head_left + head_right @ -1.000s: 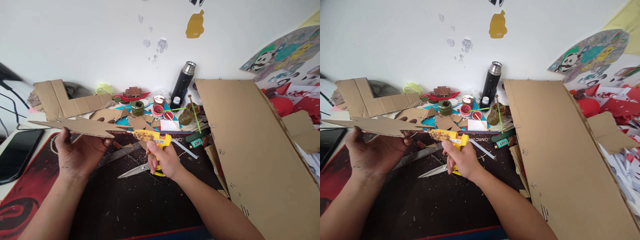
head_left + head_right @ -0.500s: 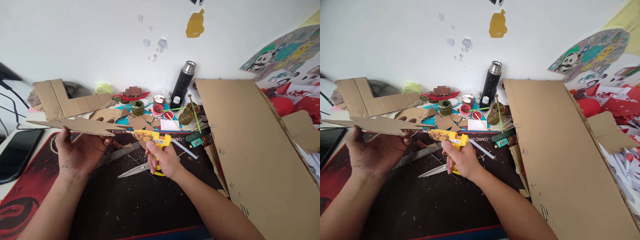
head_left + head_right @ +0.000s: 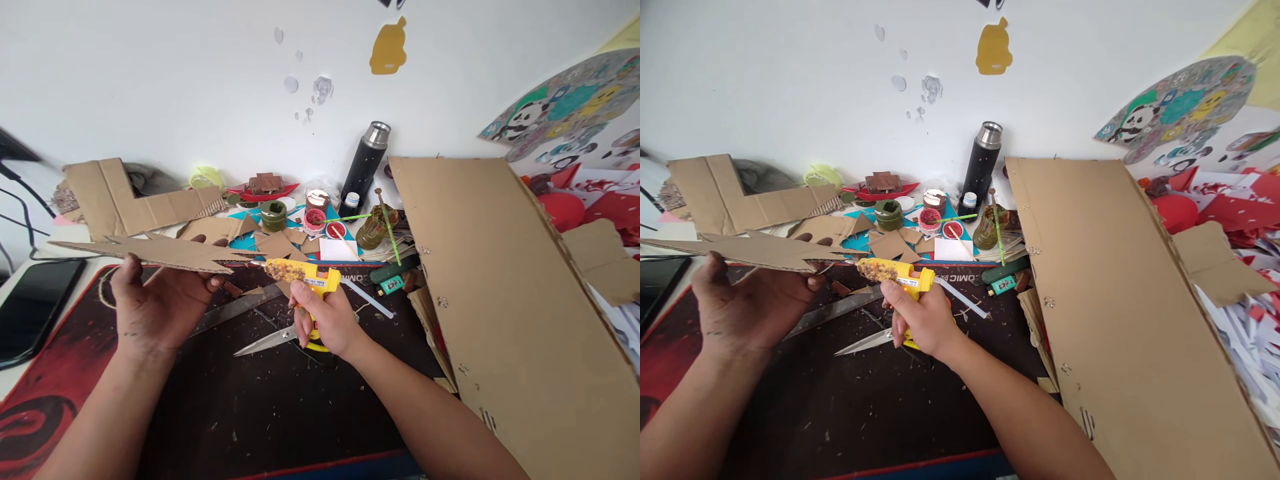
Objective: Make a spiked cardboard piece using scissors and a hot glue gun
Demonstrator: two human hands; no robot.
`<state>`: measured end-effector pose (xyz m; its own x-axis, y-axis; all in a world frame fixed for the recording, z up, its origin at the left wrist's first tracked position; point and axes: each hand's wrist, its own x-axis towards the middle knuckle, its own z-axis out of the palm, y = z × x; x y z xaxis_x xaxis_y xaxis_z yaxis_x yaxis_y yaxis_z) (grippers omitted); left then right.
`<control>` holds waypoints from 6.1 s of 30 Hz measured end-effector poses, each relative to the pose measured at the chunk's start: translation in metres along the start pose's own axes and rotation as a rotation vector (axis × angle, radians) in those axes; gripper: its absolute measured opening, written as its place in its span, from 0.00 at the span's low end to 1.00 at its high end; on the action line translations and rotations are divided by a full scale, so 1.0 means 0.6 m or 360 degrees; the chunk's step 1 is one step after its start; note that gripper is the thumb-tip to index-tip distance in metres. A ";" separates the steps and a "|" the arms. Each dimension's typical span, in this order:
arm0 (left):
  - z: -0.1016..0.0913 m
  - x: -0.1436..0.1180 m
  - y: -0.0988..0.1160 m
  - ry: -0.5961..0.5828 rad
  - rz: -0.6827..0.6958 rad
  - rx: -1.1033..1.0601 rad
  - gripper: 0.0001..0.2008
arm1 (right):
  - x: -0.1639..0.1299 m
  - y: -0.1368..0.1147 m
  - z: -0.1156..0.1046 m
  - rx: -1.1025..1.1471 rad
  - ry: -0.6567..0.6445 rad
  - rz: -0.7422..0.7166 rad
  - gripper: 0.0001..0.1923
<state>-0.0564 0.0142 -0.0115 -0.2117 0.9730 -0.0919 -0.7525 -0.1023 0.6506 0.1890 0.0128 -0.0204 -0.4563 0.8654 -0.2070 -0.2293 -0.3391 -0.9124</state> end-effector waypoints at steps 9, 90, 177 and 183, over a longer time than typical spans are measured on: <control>-0.001 -0.002 0.000 0.0053 -0.0022 -0.0071 0.25 | 0.000 0.004 0.000 -0.0016 -0.0003 0.0038 0.32; 0.008 0.002 -0.003 0.0159 0.0063 0.0032 0.36 | -0.002 0.006 -0.001 -0.0001 0.0013 0.0030 0.33; 0.012 0.002 -0.004 0.0208 0.0123 0.0157 0.35 | 0.005 -0.007 -0.005 0.0255 -0.0062 0.0150 0.29; 0.018 0.000 -0.005 0.0225 0.0124 0.0178 0.35 | 0.004 -0.009 -0.002 0.0237 -0.0068 0.0142 0.29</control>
<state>-0.0474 0.0168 -0.0050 -0.3580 0.9234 -0.1382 -0.6582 -0.1447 0.7388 0.1904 0.0170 -0.0164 -0.5161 0.8139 -0.2668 -0.3096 -0.4677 -0.8279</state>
